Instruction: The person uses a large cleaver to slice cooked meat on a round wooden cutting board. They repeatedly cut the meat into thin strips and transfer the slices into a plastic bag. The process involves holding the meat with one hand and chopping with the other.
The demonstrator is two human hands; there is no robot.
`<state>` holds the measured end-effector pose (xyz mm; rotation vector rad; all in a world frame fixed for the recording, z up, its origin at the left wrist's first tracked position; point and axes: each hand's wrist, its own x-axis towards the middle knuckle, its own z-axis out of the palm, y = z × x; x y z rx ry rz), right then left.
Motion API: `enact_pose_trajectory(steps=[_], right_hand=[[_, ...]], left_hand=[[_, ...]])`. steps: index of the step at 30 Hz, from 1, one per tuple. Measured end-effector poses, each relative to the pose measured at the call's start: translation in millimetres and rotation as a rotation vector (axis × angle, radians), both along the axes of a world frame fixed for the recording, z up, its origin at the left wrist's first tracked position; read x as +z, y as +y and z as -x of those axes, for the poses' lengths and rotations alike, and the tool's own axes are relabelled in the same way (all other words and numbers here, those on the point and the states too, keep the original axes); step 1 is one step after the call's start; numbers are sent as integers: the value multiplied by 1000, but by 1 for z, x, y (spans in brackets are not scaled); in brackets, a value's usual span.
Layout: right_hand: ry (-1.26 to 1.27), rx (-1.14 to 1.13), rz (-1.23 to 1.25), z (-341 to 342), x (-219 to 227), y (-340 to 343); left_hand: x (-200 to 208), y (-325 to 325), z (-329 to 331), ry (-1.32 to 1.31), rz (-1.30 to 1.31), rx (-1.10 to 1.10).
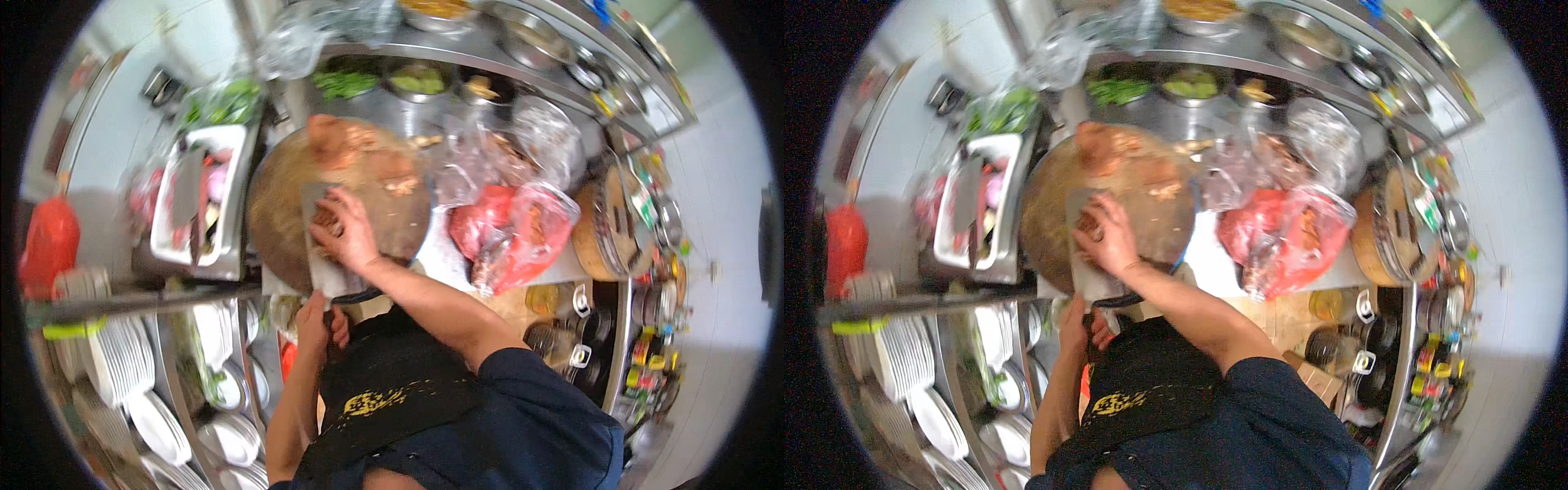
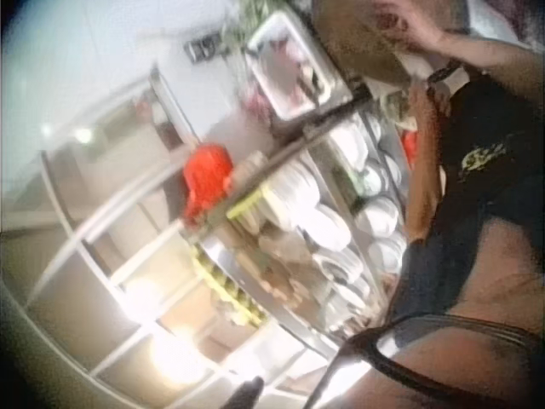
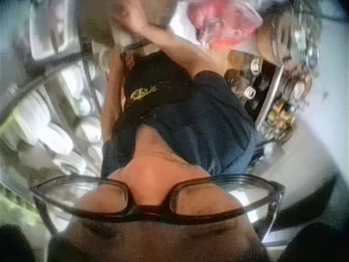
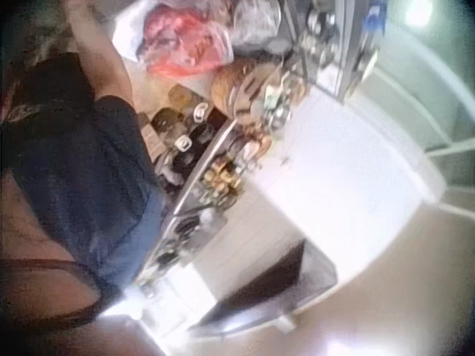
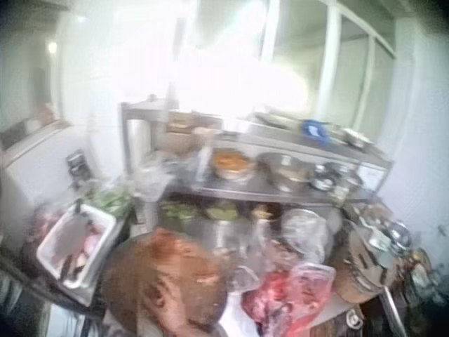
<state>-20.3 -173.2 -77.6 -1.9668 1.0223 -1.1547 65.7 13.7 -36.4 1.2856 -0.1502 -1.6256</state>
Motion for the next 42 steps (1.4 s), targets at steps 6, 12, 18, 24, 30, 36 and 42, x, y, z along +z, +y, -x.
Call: enact_pose_trajectory(steps=[6,12,18,24,30,36,42], right_hand=[[-173,-201,93,76,66,-25],[-89,-422,-26,197,70,-82],[-12,-282,-330,318,49,-203],[343,-261,-593,440,-20,-312],[233,-457,-446,444,-51,-276],[729,-60,-404,459,-69,-220],[164,-207,-121,387,44,-196]], left_hand=[[64,-39,43,-97,135,-204],[98,-129,131,-12,197,-431],[100,-244,222,331,72,-497],[48,-301,251,557,-96,-431],[36,-265,202,566,-105,-436],[53,-239,173,521,2,-395],[74,-261,201,222,-1,-434]])
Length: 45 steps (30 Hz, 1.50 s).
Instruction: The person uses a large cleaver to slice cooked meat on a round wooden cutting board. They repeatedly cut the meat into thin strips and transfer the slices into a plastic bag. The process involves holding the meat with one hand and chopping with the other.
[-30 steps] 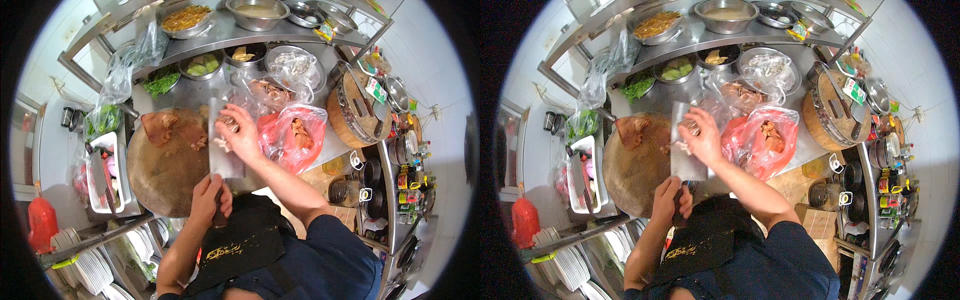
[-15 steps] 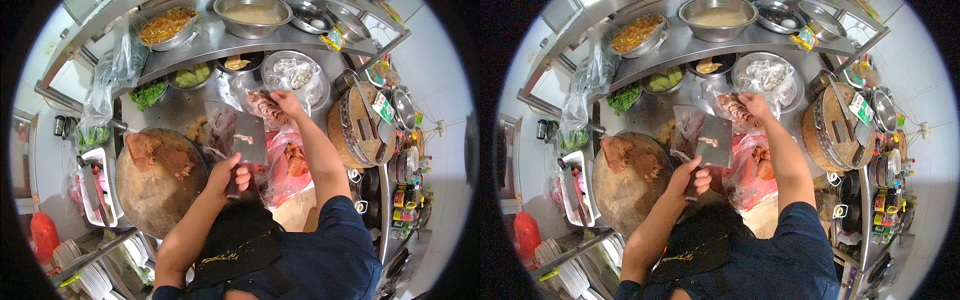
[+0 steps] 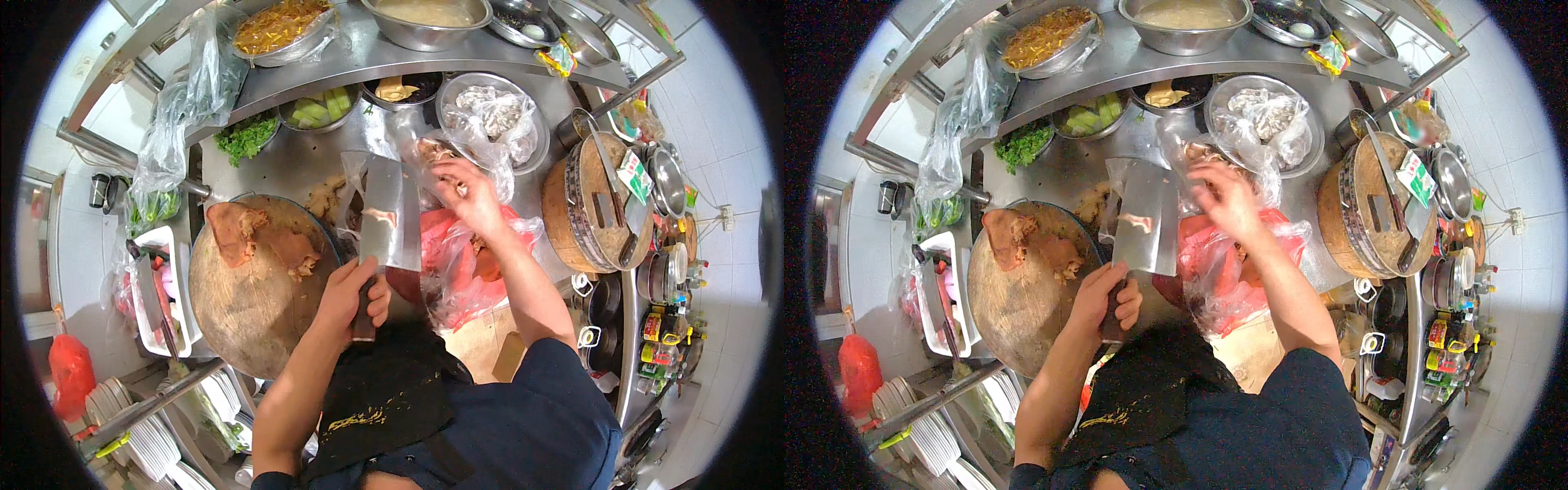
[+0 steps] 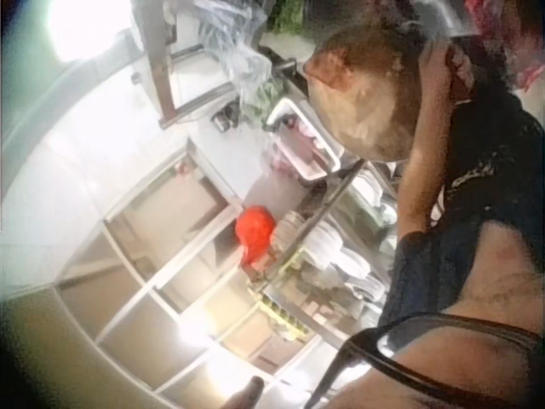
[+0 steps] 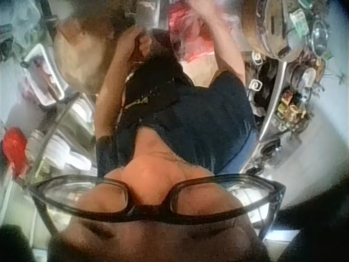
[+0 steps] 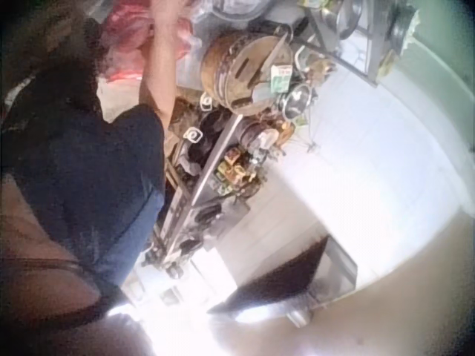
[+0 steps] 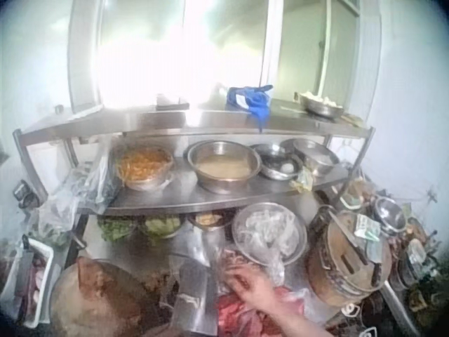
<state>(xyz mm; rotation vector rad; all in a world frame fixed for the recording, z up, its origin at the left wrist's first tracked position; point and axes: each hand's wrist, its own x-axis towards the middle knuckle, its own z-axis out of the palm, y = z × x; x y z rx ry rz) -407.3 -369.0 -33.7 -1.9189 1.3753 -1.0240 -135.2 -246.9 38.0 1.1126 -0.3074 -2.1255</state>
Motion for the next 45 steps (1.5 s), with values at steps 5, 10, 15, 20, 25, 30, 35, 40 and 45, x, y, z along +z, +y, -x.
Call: enact_pose_trajectory(steps=[5,10,15,20,25,30,35,40,45], right_hand=[[-25,289,230,-53,51,27],[137,41,320,7,2,-20],[429,-260,97,58,-39,-32],[110,-147,89,-8,-12,11],[54,251,167,-140,8,76],[213,375,360,-248,-6,110],[251,340,350,-282,-29,103],[154,588,383,-323,-42,187],[177,567,339,-326,-22,215]], left_hand=[[7,-24,23,-37,70,-60],[15,-31,30,2,124,-47],[19,17,-16,-84,182,81],[38,119,-94,-443,304,312],[29,209,-157,-937,228,455],[-27,295,-190,-1069,111,390],[-28,315,-178,-1070,102,360],[-32,326,-185,-794,127,407],[-42,326,-210,-1368,542,214]])
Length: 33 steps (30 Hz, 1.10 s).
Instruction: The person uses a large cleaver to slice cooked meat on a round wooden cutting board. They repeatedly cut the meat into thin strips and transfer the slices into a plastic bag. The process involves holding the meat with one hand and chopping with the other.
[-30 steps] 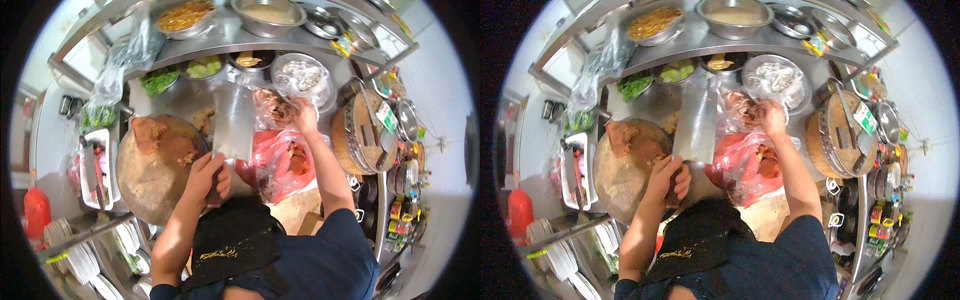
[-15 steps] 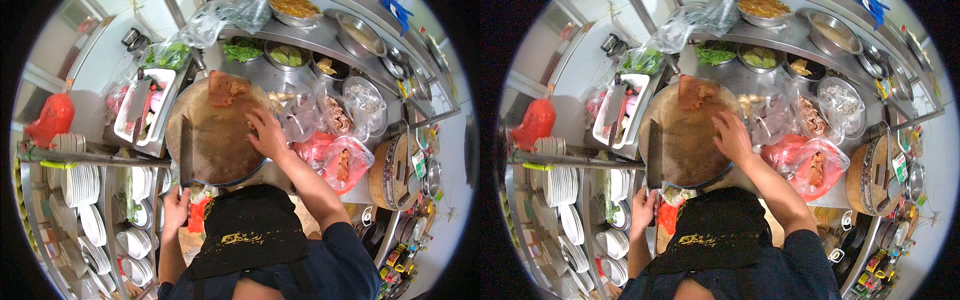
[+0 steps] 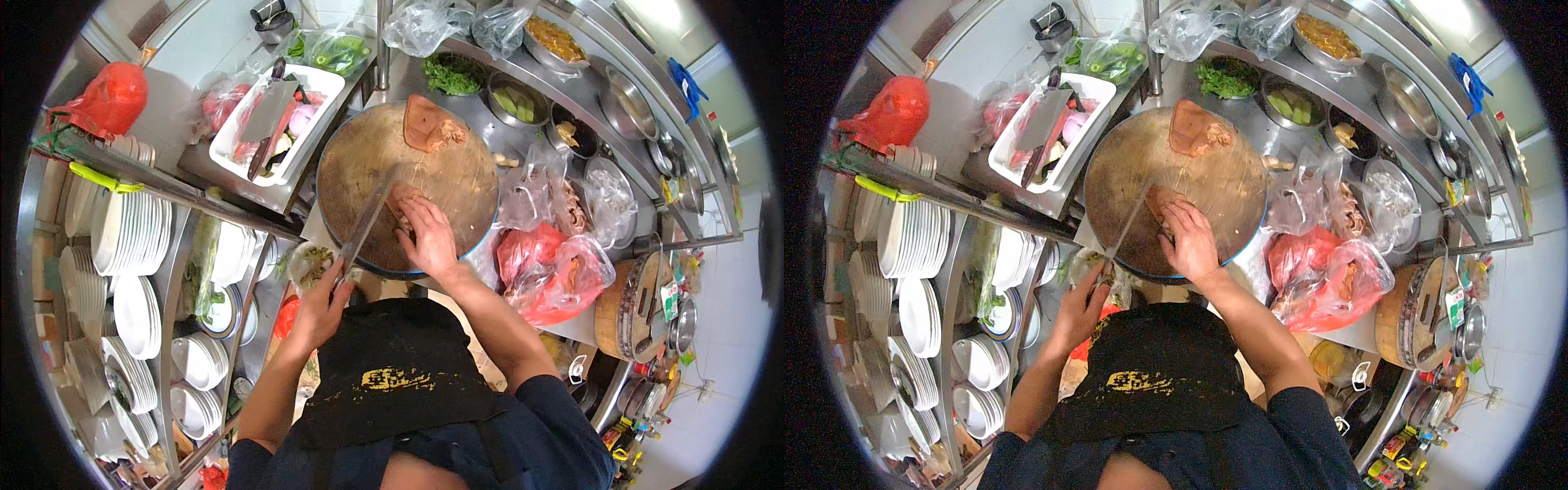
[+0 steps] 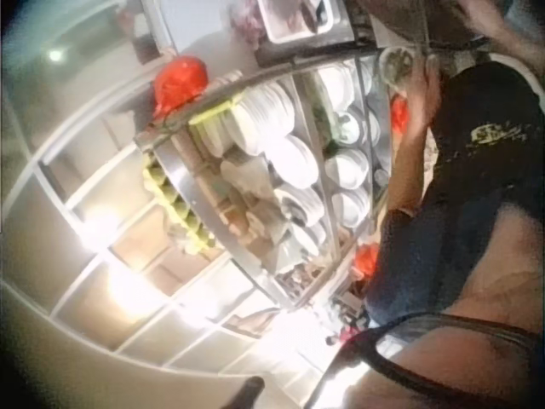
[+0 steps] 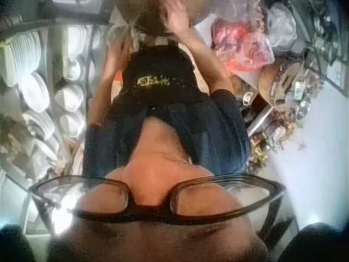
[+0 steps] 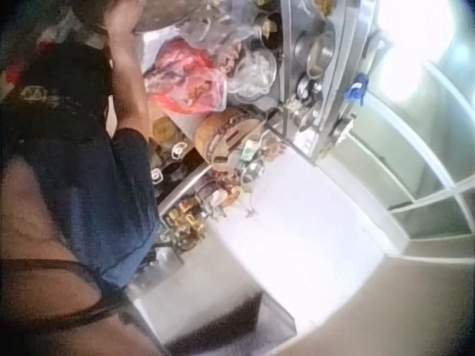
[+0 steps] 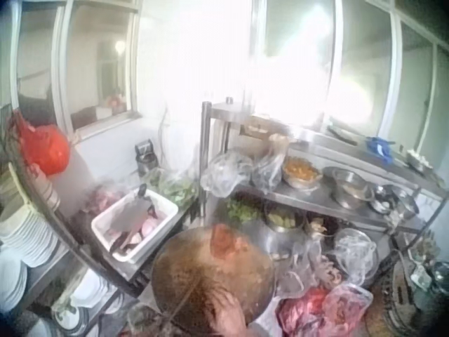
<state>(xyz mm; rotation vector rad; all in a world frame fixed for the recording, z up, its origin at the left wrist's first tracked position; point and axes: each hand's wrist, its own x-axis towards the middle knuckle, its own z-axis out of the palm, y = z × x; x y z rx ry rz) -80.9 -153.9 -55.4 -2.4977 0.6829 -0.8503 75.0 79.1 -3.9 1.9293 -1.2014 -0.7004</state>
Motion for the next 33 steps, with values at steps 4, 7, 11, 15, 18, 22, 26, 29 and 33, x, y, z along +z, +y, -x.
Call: enact_pose_trajectory(steps=[4,7,11,15,18,22,26,29,33], right_hand=[[31,-48,11,3,-15,3],[50,-85,20,3,-26,6],[13,-113,-3,3,-23,11],[16,-129,-33,8,-27,13],[15,-137,-5,8,-30,12],[-17,-140,-6,4,-24,12],[-45,-159,3,2,-20,11],[-74,-168,-15,2,-19,9],[-41,-151,-52,8,-25,10]], left_hand=[[9,-31,-2,-345,-164,-143],[-18,-41,-3,-503,-118,-179],[-28,-35,-5,-594,-132,-222],[-23,-29,-4,-598,-146,-249],[-22,-42,-1,-568,-245,-264],[-29,-85,-2,-499,-331,-248],[-27,-96,-12,-446,-256,-269],[-2,-94,-22,-450,-263,-298],[5,-50,-18,-574,-247,-359]])
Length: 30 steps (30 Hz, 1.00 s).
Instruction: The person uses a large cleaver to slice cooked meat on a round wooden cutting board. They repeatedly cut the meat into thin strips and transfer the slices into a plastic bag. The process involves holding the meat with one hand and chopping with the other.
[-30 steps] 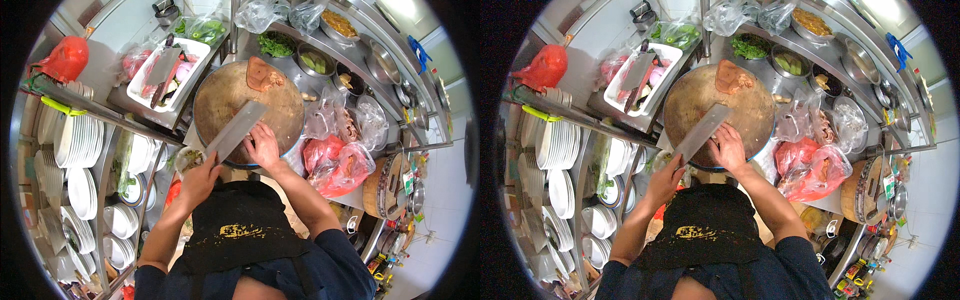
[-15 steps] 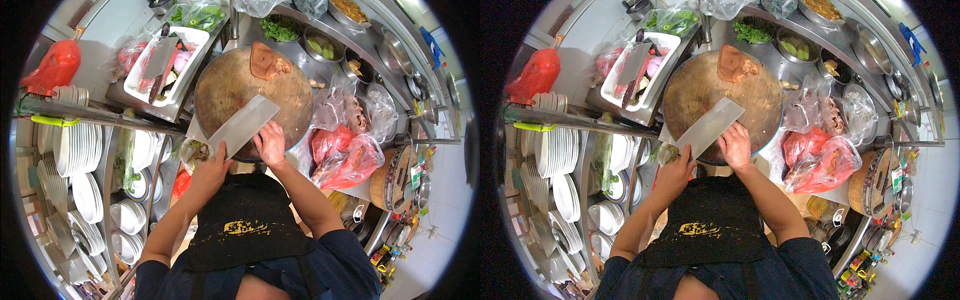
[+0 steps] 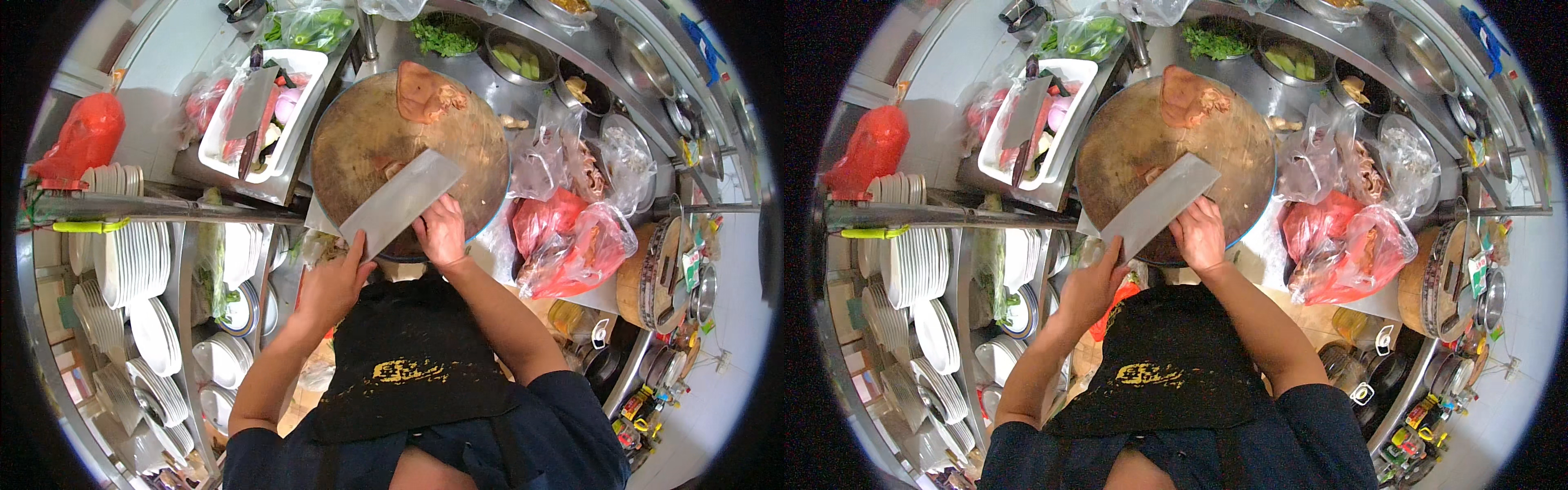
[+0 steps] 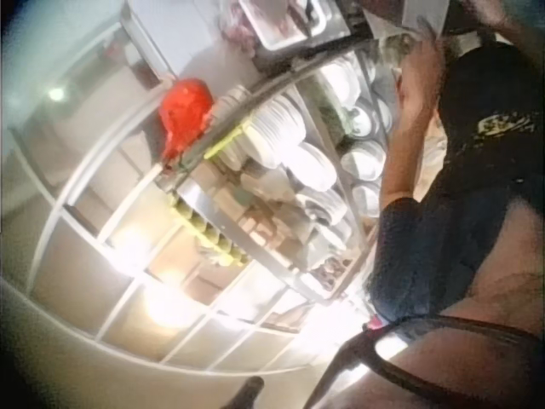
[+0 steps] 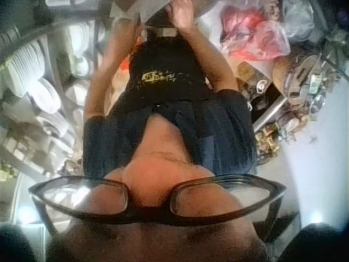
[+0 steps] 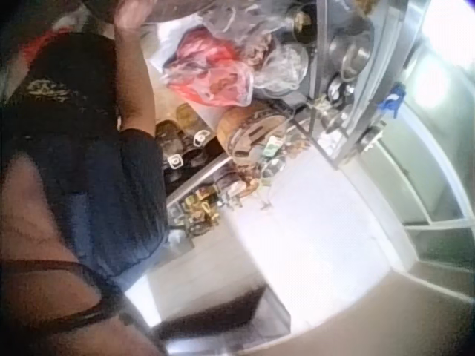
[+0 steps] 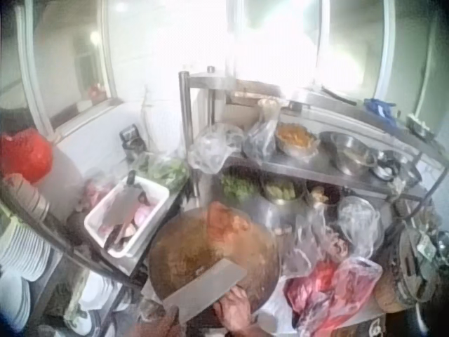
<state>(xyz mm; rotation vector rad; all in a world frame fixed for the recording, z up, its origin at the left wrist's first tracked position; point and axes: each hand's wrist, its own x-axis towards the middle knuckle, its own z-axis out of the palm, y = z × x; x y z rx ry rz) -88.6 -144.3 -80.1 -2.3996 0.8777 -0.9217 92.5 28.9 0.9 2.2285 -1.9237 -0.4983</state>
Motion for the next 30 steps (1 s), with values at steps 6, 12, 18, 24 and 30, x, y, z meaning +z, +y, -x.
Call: enact_pose_trajectory(steps=[6,12,18,24,30], right_hand=[[-62,17,24,0,-7,-1],[-63,-1,31,-3,0,-2],[-114,-37,29,-7,7,-1],[-56,12,16,4,-8,-1],[-98,1,-11,-1,-6,0]], left_hand=[[-5,15,12,-48,-40,28],[-30,-36,20,66,-28,100],[6,-38,5,165,-43,130],[18,16,4,72,-153,33],[-9,-6,20,67,-94,66]])
